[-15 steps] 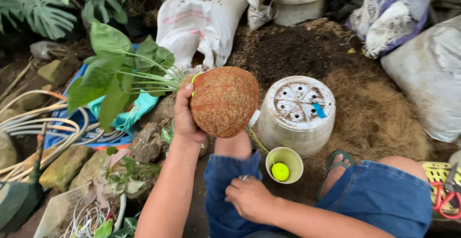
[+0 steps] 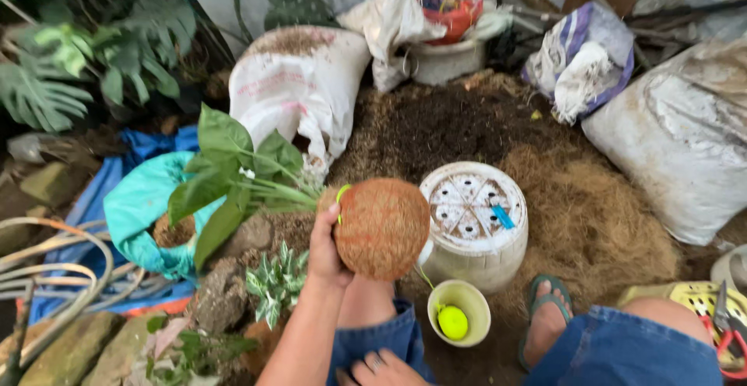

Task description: The person holds a plant with a coco peat root ball and wraps a neon green string around it multiple times to secure the material. The person rotates the plant and adjusts the string tension throughout the process.

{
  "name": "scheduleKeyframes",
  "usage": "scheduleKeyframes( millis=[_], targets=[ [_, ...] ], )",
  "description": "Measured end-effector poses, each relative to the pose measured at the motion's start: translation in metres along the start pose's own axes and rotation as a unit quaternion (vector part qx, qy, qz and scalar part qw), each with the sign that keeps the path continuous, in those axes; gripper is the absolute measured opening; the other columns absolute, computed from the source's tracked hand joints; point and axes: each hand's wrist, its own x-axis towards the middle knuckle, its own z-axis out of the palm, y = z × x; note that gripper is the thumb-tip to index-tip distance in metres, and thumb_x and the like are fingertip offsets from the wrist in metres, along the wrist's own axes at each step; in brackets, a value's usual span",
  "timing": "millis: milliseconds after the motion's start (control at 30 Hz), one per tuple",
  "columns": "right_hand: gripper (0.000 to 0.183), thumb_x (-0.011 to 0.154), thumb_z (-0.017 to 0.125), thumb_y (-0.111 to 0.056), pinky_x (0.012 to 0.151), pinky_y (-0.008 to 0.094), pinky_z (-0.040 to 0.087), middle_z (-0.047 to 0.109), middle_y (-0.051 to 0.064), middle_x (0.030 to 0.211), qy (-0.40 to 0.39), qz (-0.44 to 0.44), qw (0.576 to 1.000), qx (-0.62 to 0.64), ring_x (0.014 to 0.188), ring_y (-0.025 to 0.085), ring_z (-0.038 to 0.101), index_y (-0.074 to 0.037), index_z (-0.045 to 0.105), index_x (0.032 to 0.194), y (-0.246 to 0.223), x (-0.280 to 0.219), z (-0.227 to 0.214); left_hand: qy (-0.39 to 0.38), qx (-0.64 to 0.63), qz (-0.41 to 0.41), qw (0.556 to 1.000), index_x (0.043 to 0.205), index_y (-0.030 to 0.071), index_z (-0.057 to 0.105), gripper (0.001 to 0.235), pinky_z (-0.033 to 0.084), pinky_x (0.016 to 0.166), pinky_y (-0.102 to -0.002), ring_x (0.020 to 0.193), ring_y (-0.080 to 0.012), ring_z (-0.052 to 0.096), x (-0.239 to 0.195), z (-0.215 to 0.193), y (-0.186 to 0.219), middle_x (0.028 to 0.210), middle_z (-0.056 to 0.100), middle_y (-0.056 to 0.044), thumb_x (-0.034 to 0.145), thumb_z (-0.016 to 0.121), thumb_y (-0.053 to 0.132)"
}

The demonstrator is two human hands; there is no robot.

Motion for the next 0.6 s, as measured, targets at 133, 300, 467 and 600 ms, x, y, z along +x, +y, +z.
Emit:
scheduleKeyframes(
  millis=[133,300,467,600],
  targets=[
    [0.017,0.089,0.061,-0.029,0.066,0.040,0.040,0.060,0.006,0.089,-0.074,-0.022,0.995,-0.068,0.084,0.024,0.057,-0.015,0.070,0.087,-0.013,0.035,0.022,0.026,0.024,-0.008,0.999,0.134,0.006,0.059,0.054,0.052,0.103,-0.047,0.121,-0.0289,0.064,0.013,-0.004,0.002,0.131,0.067,-0.014,0.091,0.055,0.040],
    [0.020,0.086,0.063,-0.031,0.076,0.045,0.041,0.059,0.011,0.101,-0.027,-0.043,0.998,0.048,0.096,0.030,0.055,-0.013,0.069,0.091,-0.017,0.018,-0.007,-0.009,-0.003,-0.027,1.000,0.130,0.002,0.062,0.053,0.053,0.101,-0.045,0.114,-0.0274,0.066,0.010,0.003,0.001,0.124,0.070,-0.015,0.095,0.057,0.041],
    [0.026,0.083,0.065,-0.034,0.086,0.051,0.042,0.058,0.016,0.113,0.073,-0.026,0.992,0.103,0.108,0.036,0.054,-0.011,0.069,0.095,0.002,-0.010,-0.078,0.005,-0.011,-0.017,1.000,0.130,0.005,0.062,0.051,0.052,0.101,-0.043,0.113,-0.0245,0.067,0.001,0.014,-0.002,0.123,0.069,-0.012,0.094,0.058,0.040],
    [0.032,0.081,0.067,-0.036,0.094,0.055,0.042,0.057,0.020,0.123,0.116,0.022,0.987,0.105,0.118,0.040,0.053,-0.009,0.068,0.099,0.014,-0.023,-0.097,0.006,-0.004,-0.032,0.999,0.129,0.004,0.063,0.052,0.053,0.100,-0.043,0.112,-0.0255,0.067,-0.004,0.018,-0.002,0.122,0.070,-0.013,0.093,0.058,0.041]
  ],
)
